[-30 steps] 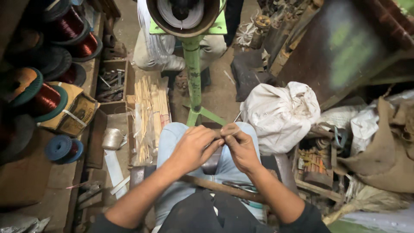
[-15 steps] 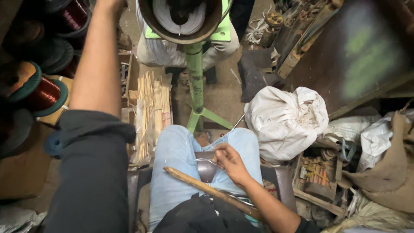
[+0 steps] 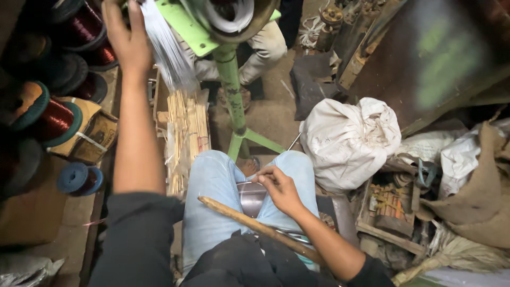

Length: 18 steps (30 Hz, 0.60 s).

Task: The person winds white wire onto a green vertical spooling machine using both hands. They repeatedly wrap the wire around the spool, cut it with pliers, and reattach it to continue winding. The person also briefly handles a small packet of items.

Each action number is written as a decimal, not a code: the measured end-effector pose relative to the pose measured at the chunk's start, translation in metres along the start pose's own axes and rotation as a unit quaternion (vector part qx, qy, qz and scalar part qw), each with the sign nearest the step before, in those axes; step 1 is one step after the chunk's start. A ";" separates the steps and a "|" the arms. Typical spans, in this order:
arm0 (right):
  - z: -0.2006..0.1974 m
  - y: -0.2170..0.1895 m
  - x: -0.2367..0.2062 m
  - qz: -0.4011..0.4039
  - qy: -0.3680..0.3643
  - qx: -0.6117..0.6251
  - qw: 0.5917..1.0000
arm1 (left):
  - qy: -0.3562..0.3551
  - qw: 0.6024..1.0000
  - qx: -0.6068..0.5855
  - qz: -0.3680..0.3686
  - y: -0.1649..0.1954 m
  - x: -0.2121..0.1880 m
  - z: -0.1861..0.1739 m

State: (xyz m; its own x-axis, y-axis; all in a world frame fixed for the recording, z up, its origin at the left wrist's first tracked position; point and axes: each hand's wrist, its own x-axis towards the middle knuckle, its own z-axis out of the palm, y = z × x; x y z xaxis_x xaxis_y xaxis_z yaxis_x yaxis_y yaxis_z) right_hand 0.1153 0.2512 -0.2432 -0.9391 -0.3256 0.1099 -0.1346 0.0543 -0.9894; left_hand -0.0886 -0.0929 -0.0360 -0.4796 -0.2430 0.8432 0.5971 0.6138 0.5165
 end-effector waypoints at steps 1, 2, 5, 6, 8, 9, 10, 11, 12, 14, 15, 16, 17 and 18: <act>0.001 0.000 -0.001 0.001 0.000 -0.004 1.000 | -0.012 1.000 0.002 0.007 0.010 -0.010 -0.007; 0.001 0.000 -0.003 0.002 0.003 0.001 1.000 | -0.023 1.000 0.003 0.014 0.020 -0.021 -0.013; 0.003 0.001 -0.009 -0.003 0.004 0.008 1.000 | -0.044 0.994 0.099 0.015 0.051 -0.051 -0.023; 0.004 0.001 -0.010 -0.011 0.004 0.004 1.000 | -0.048 0.988 0.145 0.014 0.062 -0.060 -0.022; 0.006 0.000 -0.013 -0.020 -0.002 0.001 1.000 | -0.073 0.994 0.055 -0.053 0.087 -0.080 -0.009; 0.007 -0.001 -0.014 -0.018 -0.007 0.001 1.000 | -0.070 0.992 0.096 -0.042 0.101 -0.091 0.001; 0.007 -0.002 -0.015 -0.016 -0.012 0.001 1.000 | -0.068 0.988 0.136 -0.030 0.115 -0.102 0.015; 0.008 -0.002 -0.015 -0.020 -0.011 0.002 1.000 | -0.070 0.989 0.127 -0.037 0.130 -0.116 0.029; 0.009 -0.003 -0.015 -0.024 -0.010 0.002 1.000 | -0.071 0.990 0.118 -0.043 0.146 -0.128 0.045; 0.010 -0.003 -0.016 -0.029 -0.007 -0.016 0.999 | -0.087 0.988 0.128 -0.003 0.172 -0.140 0.073; 0.010 -0.003 -0.016 -0.027 -0.004 -0.033 0.999 | -0.094 0.988 0.122 0.008 0.183 -0.143 0.086; 0.010 -0.002 -0.016 -0.025 -0.001 -0.052 0.998 | -0.100 0.988 0.116 0.020 0.192 -0.143 0.099; 0.010 -0.002 -0.016 -0.035 0.000 -0.054 0.998 | -0.108 0.988 0.111 0.020 0.200 -0.142 0.111; 0.009 -0.001 -0.016 -0.044 0.002 -0.057 0.997 | -0.117 0.987 0.105 0.020 0.207 -0.140 0.122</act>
State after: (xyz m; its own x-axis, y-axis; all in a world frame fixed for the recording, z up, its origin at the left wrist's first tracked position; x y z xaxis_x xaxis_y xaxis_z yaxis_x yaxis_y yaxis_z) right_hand 0.1329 0.2478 -0.2451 -0.9235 -0.3299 0.1957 -0.2509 0.1336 -0.9588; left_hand 0.0234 0.1598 -0.0649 -0.6081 -0.0506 0.7922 0.4837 0.7677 0.4203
